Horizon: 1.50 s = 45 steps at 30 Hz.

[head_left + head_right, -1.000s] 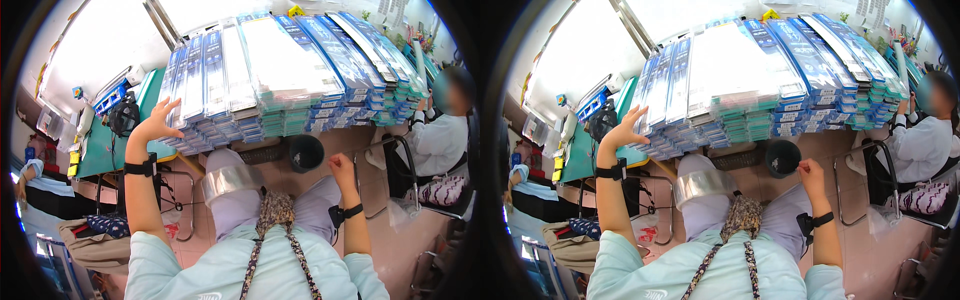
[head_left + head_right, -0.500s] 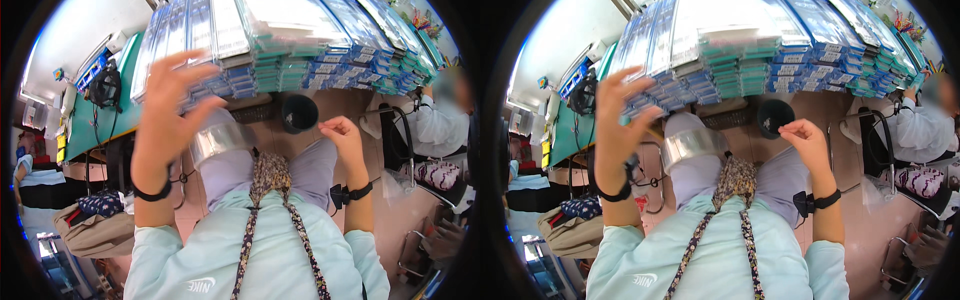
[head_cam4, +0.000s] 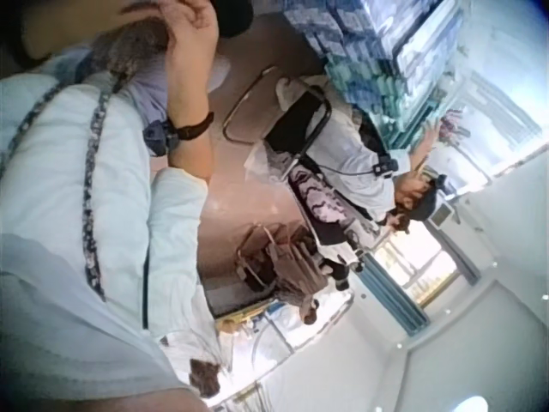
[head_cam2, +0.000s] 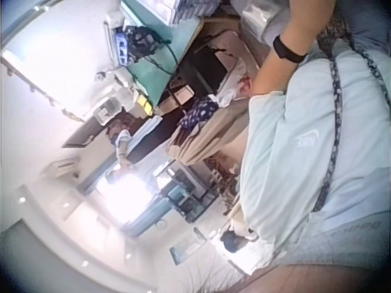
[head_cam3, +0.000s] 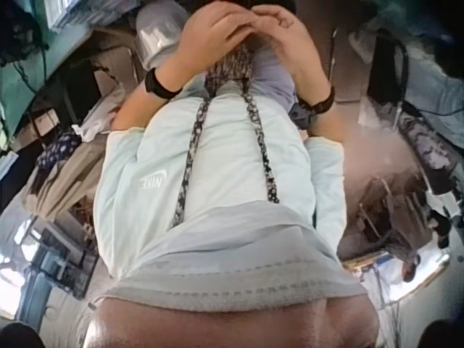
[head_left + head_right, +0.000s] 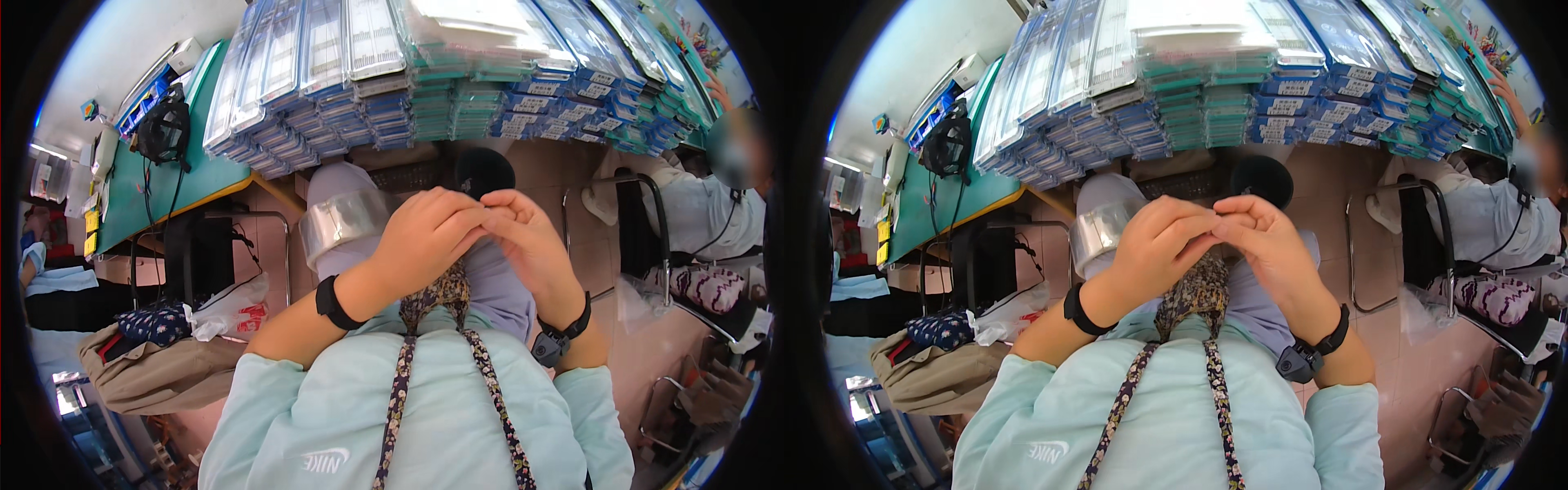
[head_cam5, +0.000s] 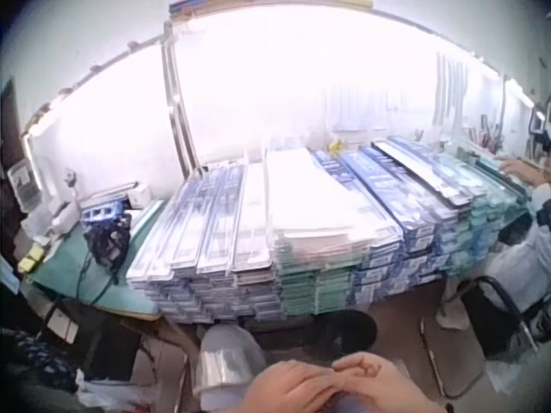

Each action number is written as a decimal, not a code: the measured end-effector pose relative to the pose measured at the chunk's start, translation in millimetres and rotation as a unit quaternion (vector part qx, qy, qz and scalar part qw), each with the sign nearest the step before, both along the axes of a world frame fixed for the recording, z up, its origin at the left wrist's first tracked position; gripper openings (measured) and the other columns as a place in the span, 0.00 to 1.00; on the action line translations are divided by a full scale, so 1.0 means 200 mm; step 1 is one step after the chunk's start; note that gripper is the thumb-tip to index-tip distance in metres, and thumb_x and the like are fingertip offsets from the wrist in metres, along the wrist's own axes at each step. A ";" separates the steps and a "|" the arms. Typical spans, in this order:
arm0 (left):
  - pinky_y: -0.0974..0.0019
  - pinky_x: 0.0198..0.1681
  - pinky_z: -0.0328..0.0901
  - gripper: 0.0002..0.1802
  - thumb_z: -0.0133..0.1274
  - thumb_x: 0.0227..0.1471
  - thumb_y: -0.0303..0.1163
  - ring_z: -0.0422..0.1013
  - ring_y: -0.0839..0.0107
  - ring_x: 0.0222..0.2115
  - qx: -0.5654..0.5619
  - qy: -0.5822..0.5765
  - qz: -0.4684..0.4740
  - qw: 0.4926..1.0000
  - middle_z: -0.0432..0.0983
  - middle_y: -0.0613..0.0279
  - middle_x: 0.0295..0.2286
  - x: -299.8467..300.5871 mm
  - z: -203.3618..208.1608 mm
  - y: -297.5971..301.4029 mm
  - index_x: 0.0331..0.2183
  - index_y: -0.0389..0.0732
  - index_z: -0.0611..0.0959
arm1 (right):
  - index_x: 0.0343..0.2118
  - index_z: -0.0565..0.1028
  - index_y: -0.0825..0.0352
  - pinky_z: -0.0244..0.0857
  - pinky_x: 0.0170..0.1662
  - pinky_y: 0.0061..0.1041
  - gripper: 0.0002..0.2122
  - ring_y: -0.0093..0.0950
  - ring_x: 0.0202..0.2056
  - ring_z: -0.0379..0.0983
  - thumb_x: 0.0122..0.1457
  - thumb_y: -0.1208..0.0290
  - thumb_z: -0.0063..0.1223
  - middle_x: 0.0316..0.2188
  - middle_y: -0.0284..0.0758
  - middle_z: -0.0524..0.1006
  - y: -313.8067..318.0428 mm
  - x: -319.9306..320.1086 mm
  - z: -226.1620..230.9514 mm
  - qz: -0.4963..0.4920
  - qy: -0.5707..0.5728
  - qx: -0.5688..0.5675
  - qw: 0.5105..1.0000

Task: Packing blue electronic devices or components into plastic bags and organizing them on a workstation.

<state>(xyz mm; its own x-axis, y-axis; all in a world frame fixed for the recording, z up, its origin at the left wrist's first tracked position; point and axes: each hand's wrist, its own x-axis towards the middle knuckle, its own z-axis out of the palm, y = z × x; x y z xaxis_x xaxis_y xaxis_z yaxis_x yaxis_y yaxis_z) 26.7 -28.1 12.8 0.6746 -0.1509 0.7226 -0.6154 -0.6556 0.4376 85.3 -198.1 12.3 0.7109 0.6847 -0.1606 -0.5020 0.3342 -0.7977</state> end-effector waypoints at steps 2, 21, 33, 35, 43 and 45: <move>0.64 0.29 0.65 0.13 0.62 0.36 0.24 0.71 0.63 0.27 0.004 0.001 0.005 1.000 0.75 0.61 0.28 -0.01 0.00 0.01 0.30 0.40 0.79 | 0.45 0.67 0.73 0.64 0.46 0.20 0.14 0.23 0.39 0.73 0.55 0.78 0.51 0.36 0.38 0.76 0.00 -0.01 -0.03 0.013 0.008 0.003 1.000; 0.69 0.33 0.64 0.04 0.59 0.42 0.22 0.70 0.68 0.30 -0.224 0.277 -0.057 0.933 0.75 0.59 0.26 -0.06 -0.01 0.08 0.27 0.36 0.81 | 0.27 0.76 0.69 0.63 0.32 0.20 0.04 0.23 0.29 0.71 0.48 0.79 0.59 0.25 0.32 0.73 0.00 -0.02 0.08 -0.008 -0.457 -0.231 0.859; 0.75 0.32 0.63 0.03 0.57 0.46 0.24 0.68 0.78 0.28 -0.325 0.334 -0.063 0.883 0.71 0.64 0.27 -0.06 -0.06 0.11 0.27 0.34 0.81 | 0.26 0.74 0.67 0.62 0.33 0.29 0.05 0.33 0.29 0.67 0.45 0.78 0.58 0.23 0.34 0.71 0.06 -0.01 0.05 -0.043 -0.582 -0.254 0.771; 0.75 0.32 0.63 0.02 0.57 0.46 0.23 0.68 0.77 0.29 -0.332 0.347 -0.063 0.875 0.71 0.64 0.28 -0.07 -0.05 0.11 0.27 0.34 0.81 | 0.26 0.74 0.67 0.62 0.33 0.29 0.05 0.34 0.29 0.67 0.45 0.78 0.57 0.24 0.34 0.71 0.05 -0.01 0.05 -0.043 -0.580 -0.256 0.772; 0.77 0.30 0.62 0.03 0.58 0.46 0.24 0.67 0.79 0.27 -0.345 0.349 -0.059 0.869 0.70 0.65 0.27 -0.07 -0.12 0.12 0.27 0.35 0.81 | 0.26 0.74 0.68 0.61 0.32 0.29 0.04 0.34 0.29 0.67 0.46 0.78 0.57 0.24 0.35 0.71 0.02 0.02 0.02 -0.049 -0.583 -0.260 0.768; 0.77 0.30 0.62 0.03 0.58 0.46 0.24 0.67 0.80 0.27 -0.362 0.347 -0.061 0.863 0.70 0.66 0.26 -0.07 -0.14 0.12 0.27 0.35 0.80 | 0.26 0.74 0.68 0.61 0.32 0.29 0.04 0.34 0.29 0.67 0.46 0.78 0.57 0.23 0.35 0.71 0.01 0.03 0.01 -0.049 -0.576 -0.269 0.771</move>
